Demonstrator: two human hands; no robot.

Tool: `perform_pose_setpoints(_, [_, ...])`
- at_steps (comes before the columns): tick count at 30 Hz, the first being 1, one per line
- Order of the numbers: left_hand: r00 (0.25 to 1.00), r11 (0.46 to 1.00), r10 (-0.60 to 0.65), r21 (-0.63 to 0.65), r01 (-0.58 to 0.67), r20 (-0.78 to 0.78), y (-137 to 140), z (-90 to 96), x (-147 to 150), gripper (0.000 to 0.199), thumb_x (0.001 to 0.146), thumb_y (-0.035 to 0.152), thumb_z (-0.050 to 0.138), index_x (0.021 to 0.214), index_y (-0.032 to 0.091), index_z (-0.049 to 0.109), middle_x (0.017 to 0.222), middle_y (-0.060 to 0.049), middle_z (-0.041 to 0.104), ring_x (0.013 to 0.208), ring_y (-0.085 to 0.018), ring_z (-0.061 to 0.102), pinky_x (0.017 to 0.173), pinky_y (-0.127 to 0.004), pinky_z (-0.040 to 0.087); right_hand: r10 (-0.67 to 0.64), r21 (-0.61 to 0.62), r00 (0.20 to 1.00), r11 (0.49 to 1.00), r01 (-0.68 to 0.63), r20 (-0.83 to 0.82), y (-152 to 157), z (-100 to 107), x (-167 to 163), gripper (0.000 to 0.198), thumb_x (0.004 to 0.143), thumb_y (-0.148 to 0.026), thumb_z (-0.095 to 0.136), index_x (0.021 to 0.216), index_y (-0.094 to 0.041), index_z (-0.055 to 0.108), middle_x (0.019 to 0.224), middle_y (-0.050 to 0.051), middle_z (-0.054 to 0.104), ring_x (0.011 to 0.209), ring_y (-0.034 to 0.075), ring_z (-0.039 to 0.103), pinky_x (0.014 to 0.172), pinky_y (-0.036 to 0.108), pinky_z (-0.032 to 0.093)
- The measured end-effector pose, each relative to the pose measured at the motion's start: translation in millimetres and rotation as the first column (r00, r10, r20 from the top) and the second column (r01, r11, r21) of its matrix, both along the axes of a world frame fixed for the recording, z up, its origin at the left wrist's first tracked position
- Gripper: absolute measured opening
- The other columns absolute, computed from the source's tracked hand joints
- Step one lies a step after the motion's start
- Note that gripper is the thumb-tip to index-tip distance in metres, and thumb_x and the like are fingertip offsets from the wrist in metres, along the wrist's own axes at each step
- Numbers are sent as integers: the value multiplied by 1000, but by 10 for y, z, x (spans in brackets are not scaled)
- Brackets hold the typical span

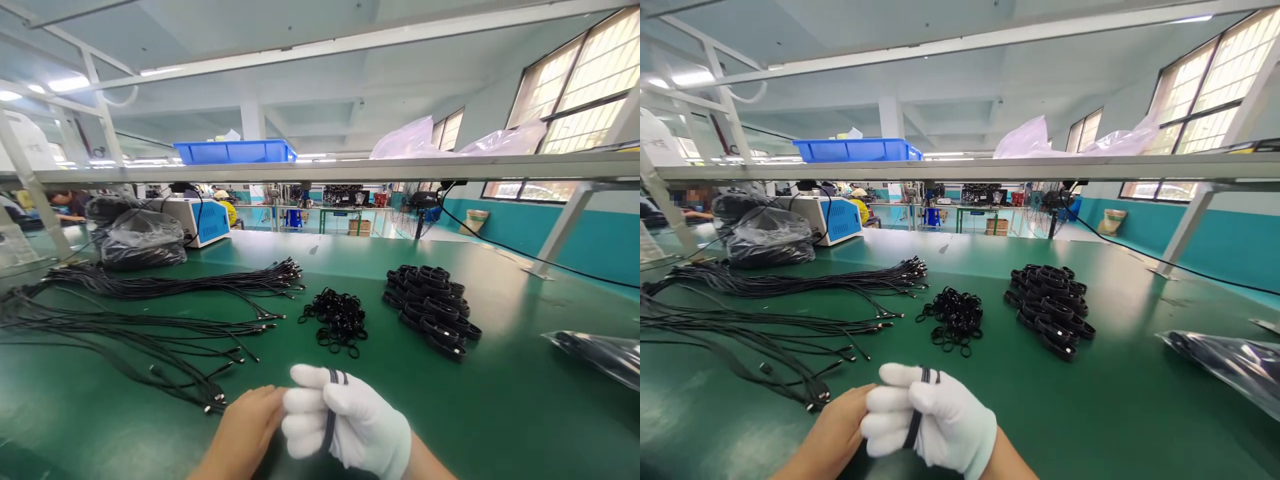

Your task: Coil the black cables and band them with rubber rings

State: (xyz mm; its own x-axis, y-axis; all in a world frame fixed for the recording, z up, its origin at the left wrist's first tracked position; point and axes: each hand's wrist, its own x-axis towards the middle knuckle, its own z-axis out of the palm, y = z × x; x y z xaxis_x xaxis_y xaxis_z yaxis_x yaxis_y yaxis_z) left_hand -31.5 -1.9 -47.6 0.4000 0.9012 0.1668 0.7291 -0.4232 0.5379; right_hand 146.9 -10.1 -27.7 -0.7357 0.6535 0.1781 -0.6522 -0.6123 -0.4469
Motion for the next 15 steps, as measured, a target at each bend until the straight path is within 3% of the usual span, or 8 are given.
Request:
perform_pose_setpoints(2, [969,983,70,183,-26,-236,-88,-89,-45,27,88,23,39,79,24,64,77,-1,68,70,-19,61,62,-27,42,-131,4,991,991,131,5,61,57,22,39,56,-28,82,75,-17,49,63,-6,29,59,9,31,57,24,19])
perform_pose_setpoints(4, [922,954,80,296,39,-380,-204,-116,-13,25,88,19,40,80,25,63,74,0,67,65,-19,61,58,-27,39,-234,21,970,972,233,68,109,64,46,38,58,-30,81,78,-17,52,64,-5,35,60,9,34,58,25,23])
perform_pose_setpoints(9, [880,898,20,395,193,-475,-396,14,243,25,84,10,43,68,22,59,65,0,64,56,-17,58,53,-29,34,-334,59,875,940,336,349,110,-48,62,48,60,-33,80,99,-16,58,83,4,59,75,15,53,75,34,38])
perform_pose_setpoints(11, [876,907,-27,357,223,-481,-368,169,257,17,82,13,51,69,21,60,67,0,65,58,-17,58,54,-29,34,-279,88,852,959,269,442,70,-102,53,50,59,-32,80,101,-13,60,87,6,63,78,16,57,77,34,40])
perform_pose_setpoints(13, [887,938,-78,268,220,-456,-292,373,191,7,78,20,60,71,21,61,69,1,66,62,-17,58,57,-27,34,-139,122,865,988,91,482,20,-161,39,46,62,-33,79,98,-9,62,84,8,64,74,16,58,75,33,41])
perform_pose_setpoints(15, [918,970,-126,148,194,-377,-197,563,87,7,74,25,66,70,21,62,68,3,65,64,-15,56,58,-25,34,50,127,885,984,-122,462,-30,-235,17,46,65,-35,75,99,-7,62,84,11,65,73,17,60,75,36,42])
